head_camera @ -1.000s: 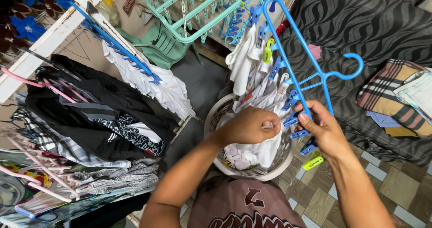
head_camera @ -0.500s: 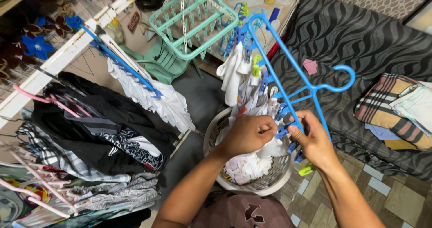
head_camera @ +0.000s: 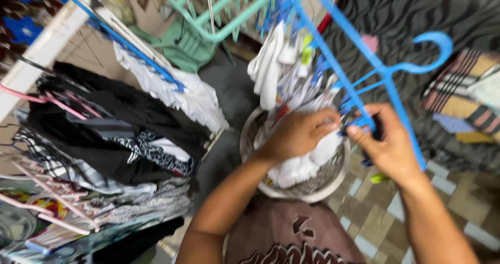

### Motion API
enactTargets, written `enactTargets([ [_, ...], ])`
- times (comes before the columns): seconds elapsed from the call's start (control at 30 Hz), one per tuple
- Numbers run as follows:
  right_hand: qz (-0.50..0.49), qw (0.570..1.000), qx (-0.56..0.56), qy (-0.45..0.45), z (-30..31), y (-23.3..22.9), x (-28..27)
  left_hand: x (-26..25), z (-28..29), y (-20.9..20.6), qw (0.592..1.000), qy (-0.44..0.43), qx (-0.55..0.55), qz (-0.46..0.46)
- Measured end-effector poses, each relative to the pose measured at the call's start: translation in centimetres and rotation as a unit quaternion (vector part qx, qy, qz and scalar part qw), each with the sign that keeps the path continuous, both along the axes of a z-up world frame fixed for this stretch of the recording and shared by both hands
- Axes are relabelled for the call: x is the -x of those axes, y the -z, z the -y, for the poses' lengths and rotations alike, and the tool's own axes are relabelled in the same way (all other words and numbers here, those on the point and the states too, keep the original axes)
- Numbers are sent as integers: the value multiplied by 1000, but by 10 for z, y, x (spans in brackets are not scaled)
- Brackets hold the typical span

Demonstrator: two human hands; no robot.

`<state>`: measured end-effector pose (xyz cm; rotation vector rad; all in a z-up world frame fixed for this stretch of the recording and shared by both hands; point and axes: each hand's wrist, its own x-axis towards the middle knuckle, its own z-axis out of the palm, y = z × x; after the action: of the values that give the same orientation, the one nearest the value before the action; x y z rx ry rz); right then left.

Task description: The person takes small garments from a laundry basket and clips them onto a blue multi-clip hanger using clothespins. After filling the hanger, they hang it on a nearby clothing rack. The person repeats this process with another hanger.

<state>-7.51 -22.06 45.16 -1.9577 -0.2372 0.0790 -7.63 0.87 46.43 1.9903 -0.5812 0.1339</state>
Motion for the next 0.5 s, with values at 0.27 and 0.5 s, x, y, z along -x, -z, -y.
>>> enactTargets([
  [0.27,-26,996,-36,80,14,-19,21,-30,-38,97,978,-154,91,105],
  [0.5,-55,982,-99,153,22,-16,35,-5,-44,328,947,11,-280,-155],
])
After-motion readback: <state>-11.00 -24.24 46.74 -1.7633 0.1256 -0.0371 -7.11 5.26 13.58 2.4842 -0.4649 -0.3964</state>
